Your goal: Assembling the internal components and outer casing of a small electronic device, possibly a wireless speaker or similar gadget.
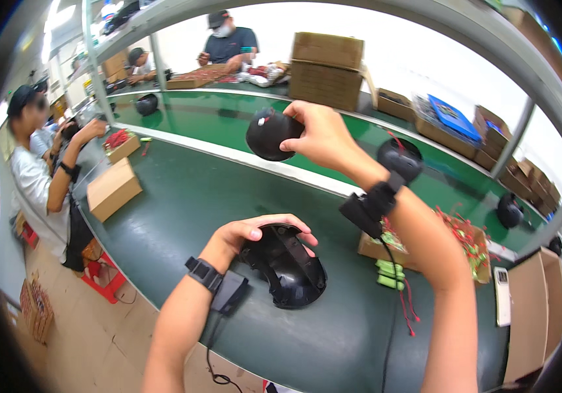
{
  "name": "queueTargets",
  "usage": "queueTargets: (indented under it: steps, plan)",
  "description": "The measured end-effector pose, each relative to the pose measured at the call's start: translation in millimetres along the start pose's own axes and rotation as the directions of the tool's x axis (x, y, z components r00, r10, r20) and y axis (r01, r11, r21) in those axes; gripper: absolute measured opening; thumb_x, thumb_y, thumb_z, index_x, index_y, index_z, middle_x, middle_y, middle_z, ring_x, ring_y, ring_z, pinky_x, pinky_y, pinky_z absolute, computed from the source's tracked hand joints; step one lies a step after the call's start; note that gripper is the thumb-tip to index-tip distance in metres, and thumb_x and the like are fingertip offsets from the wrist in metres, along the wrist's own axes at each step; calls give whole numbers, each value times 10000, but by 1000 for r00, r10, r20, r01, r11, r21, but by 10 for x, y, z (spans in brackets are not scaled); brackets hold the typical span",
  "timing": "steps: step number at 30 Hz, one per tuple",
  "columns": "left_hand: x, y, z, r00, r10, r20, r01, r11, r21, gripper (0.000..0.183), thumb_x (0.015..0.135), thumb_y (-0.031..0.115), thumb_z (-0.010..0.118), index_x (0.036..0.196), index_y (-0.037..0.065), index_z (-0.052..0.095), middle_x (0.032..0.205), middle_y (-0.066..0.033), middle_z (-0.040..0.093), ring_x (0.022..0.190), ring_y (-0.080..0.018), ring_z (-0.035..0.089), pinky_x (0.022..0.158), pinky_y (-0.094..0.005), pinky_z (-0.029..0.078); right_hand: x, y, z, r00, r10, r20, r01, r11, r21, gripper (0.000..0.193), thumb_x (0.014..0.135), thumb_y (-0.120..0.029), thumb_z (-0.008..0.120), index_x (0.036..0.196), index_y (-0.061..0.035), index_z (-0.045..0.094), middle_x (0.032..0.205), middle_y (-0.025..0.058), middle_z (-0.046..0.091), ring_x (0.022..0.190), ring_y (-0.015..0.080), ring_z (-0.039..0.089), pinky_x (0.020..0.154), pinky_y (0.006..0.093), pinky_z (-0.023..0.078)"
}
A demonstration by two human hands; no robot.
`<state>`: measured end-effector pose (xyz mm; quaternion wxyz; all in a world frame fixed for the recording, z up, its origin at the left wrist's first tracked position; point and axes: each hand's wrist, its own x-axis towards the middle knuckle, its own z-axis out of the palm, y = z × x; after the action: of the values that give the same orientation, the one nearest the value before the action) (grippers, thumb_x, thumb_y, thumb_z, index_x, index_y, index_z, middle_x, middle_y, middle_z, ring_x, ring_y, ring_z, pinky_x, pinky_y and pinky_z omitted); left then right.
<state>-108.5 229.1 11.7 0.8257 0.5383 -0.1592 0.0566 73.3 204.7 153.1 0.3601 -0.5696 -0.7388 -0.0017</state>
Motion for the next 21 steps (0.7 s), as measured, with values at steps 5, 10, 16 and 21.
queueTargets:
  steps: [5,10,16,21]
  plan:
    - [342,-175,511,950,-158,-270,142,987,-77,590,808,340,582,1280,6,469,1149,-146,586,1120,-258,555,985,-359,419,-1215,-233,-929,999,29,13,-31,987,156,374,668,-94,764,966,-20,550,731,27,543,575,71,511,531,224,416]
    - [298,-10,465,858,-56,-511,33,998,-55,525,846,368,503,1228,8,508,1059,-147,622,1042,-264,601,910,-389,483,-2461,-448,-1487,969,244,30,-245,954,171,362,700,-96,766,973,-17,540,835,23,527,651,74,502,558,215,415]
    - [425,-132,259,520,152,-840,-87,988,125,494,911,515,451,1128,89,574,1050,-80,627,961,-236,616,865,-399,501,-3485,-461,-1544,924,379,59,-382,893,239,329,715,-35,760,935,-5,517,906,85,505,785,163,579,658,269,489]
    - [753,-383,89,432,381,-818,50,895,444,560,941,462,472,1347,81,407,1315,-53,449,1230,-182,417,1030,-336,329,-3992,-475,-1496,896,426,128,-443,877,186,365,729,-113,765,949,0,496,860,98,505,719,193,568,608,324,470]
